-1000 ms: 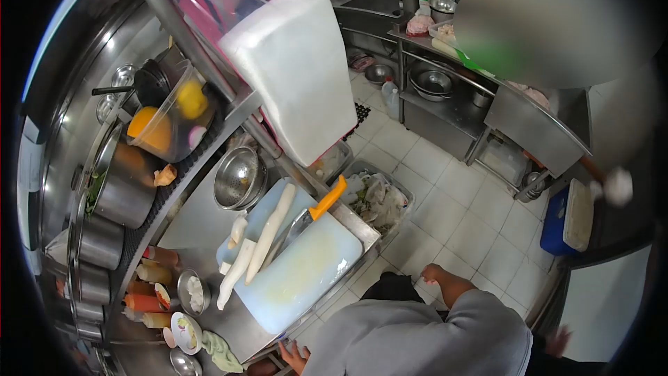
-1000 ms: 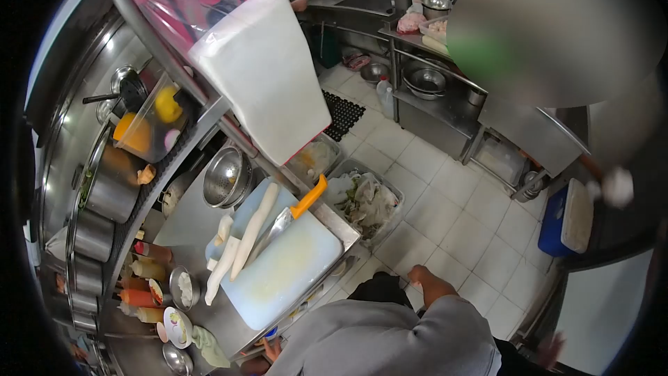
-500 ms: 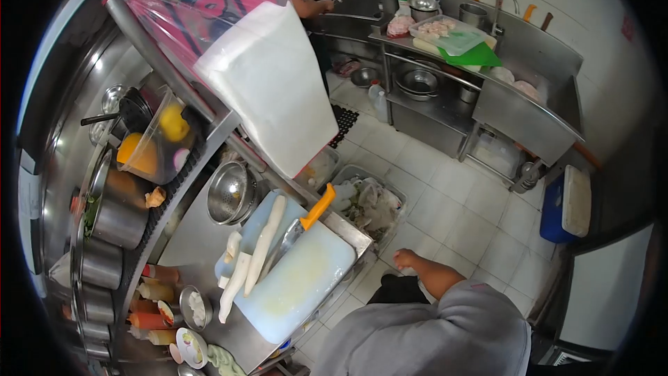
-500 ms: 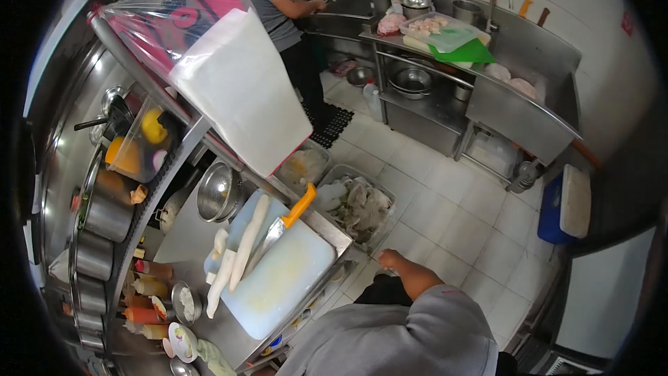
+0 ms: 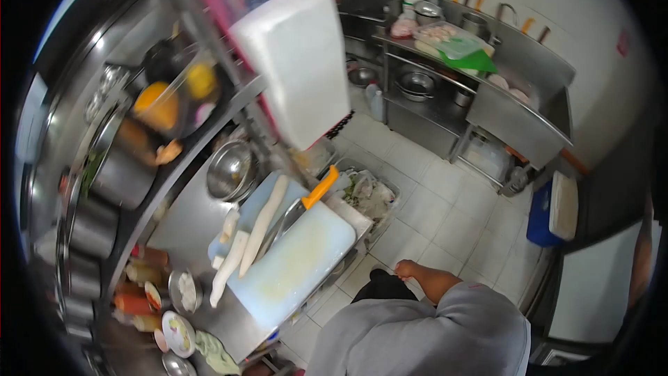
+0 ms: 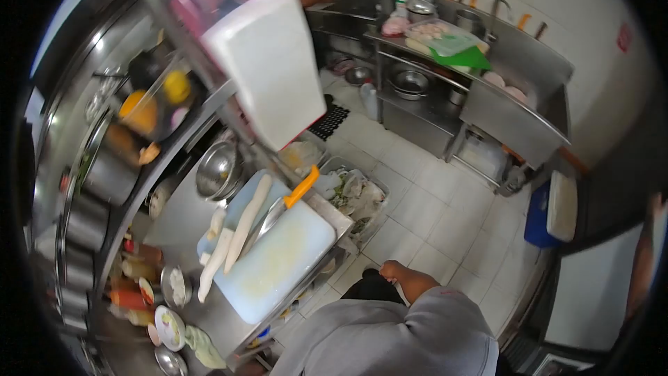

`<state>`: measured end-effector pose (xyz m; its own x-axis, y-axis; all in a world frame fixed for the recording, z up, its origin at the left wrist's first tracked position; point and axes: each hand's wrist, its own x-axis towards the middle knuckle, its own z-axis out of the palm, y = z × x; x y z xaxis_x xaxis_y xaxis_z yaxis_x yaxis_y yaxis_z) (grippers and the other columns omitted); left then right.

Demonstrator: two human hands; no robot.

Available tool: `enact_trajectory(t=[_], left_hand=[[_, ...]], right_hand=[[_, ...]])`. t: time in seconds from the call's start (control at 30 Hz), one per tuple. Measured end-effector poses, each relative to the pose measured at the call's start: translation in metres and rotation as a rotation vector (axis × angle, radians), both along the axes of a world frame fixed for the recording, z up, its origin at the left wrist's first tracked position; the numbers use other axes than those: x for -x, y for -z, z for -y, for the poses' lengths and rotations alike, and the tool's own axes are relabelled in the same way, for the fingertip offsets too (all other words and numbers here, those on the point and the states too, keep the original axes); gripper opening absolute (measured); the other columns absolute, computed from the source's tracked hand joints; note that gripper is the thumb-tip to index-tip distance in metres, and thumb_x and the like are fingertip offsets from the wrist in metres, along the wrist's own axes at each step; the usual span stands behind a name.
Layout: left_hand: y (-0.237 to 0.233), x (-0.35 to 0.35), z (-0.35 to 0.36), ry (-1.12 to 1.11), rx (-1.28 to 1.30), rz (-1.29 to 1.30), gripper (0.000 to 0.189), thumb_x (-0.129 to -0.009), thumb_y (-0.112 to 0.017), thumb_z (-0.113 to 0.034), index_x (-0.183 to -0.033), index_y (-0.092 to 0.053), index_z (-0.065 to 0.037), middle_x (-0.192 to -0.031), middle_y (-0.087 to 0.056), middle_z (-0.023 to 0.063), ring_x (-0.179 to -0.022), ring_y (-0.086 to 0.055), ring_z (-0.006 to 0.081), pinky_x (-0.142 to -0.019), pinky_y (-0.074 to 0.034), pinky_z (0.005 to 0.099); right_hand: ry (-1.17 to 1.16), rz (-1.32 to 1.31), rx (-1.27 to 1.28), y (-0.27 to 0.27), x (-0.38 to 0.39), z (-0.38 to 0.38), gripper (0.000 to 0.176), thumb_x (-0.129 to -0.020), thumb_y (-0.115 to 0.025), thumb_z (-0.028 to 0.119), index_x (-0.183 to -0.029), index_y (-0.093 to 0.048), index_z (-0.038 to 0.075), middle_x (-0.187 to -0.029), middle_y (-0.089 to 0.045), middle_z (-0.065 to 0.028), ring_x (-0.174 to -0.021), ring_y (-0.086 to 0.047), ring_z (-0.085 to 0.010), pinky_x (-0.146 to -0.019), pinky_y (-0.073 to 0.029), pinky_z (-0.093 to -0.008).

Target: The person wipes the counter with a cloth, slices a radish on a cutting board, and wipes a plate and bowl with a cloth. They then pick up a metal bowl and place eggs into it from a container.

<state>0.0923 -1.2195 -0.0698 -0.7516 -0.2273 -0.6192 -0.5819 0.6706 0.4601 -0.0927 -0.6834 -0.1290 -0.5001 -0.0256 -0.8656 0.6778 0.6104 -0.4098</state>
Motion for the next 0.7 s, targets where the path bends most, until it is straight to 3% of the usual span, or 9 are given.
enact_trajectory(t=[0.1,0.17,0.23,0.3,0.37,0.43,0.57,0.63,0.7], left_hand=[[0.008,-0.031,0.025,0.069,0.003,0.013,0.039,-0.083,-0.065,-0.011,-0.120,-0.059,-0.001,-0.124,-0.058,0.0195,-0.100,-0.064,0.0299,-0.080,-0.056,0.0409],[0.027,-0.055,0.048,0.405,0.093,-0.016,0.039,-0.083,-0.065,-0.011,-0.120,-0.059,-0.001,-0.123,-0.059,0.0191,-0.099,-0.065,0.0289,-0.079,-0.056,0.0400],[0.036,-0.063,0.055,0.488,0.074,-0.039,0.039,-0.083,-0.065,-0.011,-0.120,-0.059,-0.001,-0.122,-0.060,0.0186,-0.098,-0.066,0.0279,-0.077,-0.057,0.0391],[0.060,-0.070,0.043,-0.244,-0.220,-0.072,0.038,-0.088,-0.061,-0.022,-0.118,-0.059,0.001,-0.112,-0.065,0.0146,-0.093,-0.067,0.0246,-0.070,-0.057,0.0370],[0.015,-0.046,0.010,-0.612,-0.337,0.080,0.044,-0.090,-0.055,-0.037,-0.122,-0.057,-0.007,-0.113,-0.063,0.0085,-0.097,-0.066,0.0234,-0.071,-0.051,0.0349],[0.005,-0.043,-0.006,-0.710,-0.364,-0.023,0.040,-0.088,-0.061,-0.031,-0.114,-0.062,0.000,-0.095,-0.068,0.0102,-0.085,-0.068,0.0207,-0.063,-0.053,0.0311],[0.012,-0.049,-0.016,-0.701,-0.338,-0.017,0.039,-0.089,-0.059,-0.032,-0.113,-0.064,-0.001,-0.101,-0.069,0.0122,-0.092,-0.068,0.0240,-0.074,-0.053,0.0337],[0.037,-0.059,-0.008,-0.462,-0.242,-0.173,0.041,-0.089,-0.060,-0.034,-0.114,-0.064,-0.002,-0.108,-0.068,0.0151,-0.101,-0.065,0.0285,-0.087,-0.050,0.0358],[-0.016,-0.038,-0.024,-0.360,-0.124,-0.233,0.043,-0.089,-0.060,-0.038,-0.115,-0.064,-0.003,-0.114,-0.065,0.0176,-0.108,-0.061,0.0332,-0.094,-0.047,0.0376]], right_hand=[[-0.145,-0.016,-0.011,0.016,0.013,0.003,0.023,-0.089,-0.058,0.029,-0.095,-0.066,0.009,-0.079,-0.068,-0.0050,-0.063,-0.066,-0.0156,-0.055,-0.053,-0.0332],[0.098,-0.050,0.104,0.005,0.012,0.008,0.023,-0.089,-0.057,0.029,-0.100,-0.065,0.010,-0.082,-0.068,-0.0056,-0.063,-0.066,-0.0165,-0.054,-0.052,-0.0326],[0.057,-0.056,0.095,-0.013,0.012,0.014,0.023,-0.090,-0.057,0.028,-0.101,-0.064,0.010,-0.083,-0.069,-0.0060,-0.063,-0.066,-0.0163,-0.055,-0.052,-0.0313],[0.032,-0.060,0.088,-0.021,0.014,0.018,0.023,-0.091,-0.056,0.029,-0.104,-0.063,0.011,-0.085,-0.069,-0.0052,-0.064,-0.066,-0.0156,-0.057,-0.053,-0.0312],[-0.062,-0.084,0.101,-0.022,0.021,0.010,0.023,-0.091,-0.057,0.029,-0.103,-0.063,0.010,-0.084,-0.069,-0.0061,-0.063,-0.065,-0.0152,-0.054,-0.052,-0.0306],[-0.152,-0.100,0.125,-0.034,0.029,0.017,0.023,-0.092,-0.057,0.029,-0.102,-0.063,0.009,-0.083,-0.069,-0.0070,-0.062,-0.065,-0.0147,-0.052,-0.052,-0.0300],[-0.444,0.185,0.278,-0.184,0.065,0.055,0.028,-0.096,-0.054,0.033,-0.109,-0.064,0.010,-0.097,-0.071,-0.0056,-0.076,-0.066,-0.0144,-0.067,-0.052,-0.0264],[-0.516,0.101,0.392,-0.262,0.079,0.074,0.031,-0.097,-0.054,0.031,-0.112,-0.065,0.007,-0.097,-0.071,-0.0066,-0.074,-0.066,-0.0142,-0.068,-0.052,-0.0264],[-0.511,-0.156,0.520,-0.306,0.100,0.085,0.029,-0.096,-0.056,0.024,-0.110,-0.066,0.001,-0.096,-0.071,-0.0093,-0.071,-0.065,-0.0141,-0.064,-0.051,-0.0256]])
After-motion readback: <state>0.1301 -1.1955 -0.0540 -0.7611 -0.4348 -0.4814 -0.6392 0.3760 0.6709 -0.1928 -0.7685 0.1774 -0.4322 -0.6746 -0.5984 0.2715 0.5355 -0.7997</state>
